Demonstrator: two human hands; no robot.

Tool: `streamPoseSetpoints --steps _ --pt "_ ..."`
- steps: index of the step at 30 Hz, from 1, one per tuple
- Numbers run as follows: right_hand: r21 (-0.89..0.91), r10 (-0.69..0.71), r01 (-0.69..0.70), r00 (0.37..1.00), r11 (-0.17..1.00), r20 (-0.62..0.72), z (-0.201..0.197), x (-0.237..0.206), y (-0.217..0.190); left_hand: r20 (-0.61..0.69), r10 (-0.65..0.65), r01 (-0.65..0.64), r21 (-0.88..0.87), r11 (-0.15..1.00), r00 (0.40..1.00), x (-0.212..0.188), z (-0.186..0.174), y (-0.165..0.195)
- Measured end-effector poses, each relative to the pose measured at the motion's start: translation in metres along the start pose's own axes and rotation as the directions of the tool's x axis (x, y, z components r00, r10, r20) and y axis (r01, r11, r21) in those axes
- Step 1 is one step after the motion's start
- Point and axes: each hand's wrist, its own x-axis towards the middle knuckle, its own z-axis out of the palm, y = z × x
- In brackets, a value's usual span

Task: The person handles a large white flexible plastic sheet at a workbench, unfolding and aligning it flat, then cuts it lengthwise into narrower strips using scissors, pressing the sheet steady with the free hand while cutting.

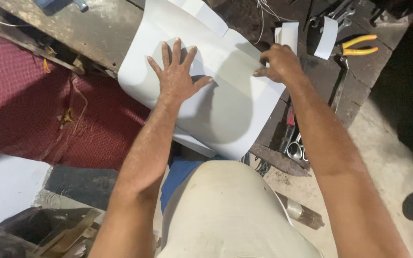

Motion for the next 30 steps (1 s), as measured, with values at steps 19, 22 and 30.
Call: streamPoseSetpoints --steps 19,22,30 --pt "0.043 0.059 -0.063 0.995 0.997 0.086 0.005 0.001 -0.013 0.029 -0.097 0.096 0.051 0.994 0.995 0.031 -0.02 -0.007" --pt "0.037 0.087 -0.091 0.991 0.995 0.105 0.008 0.005 -0.012 0.006 -0.066 0.066 0.062 0.996 0.998 0.031 -0.012 -0.01" --pt "-0.001 -0.018 0.019 0.999 1.0 0.03 0.025 0.0 0.004 -0.072 -0.003 0.003 -0.005 1.0 0.997 0.03 0.015 -0.019"
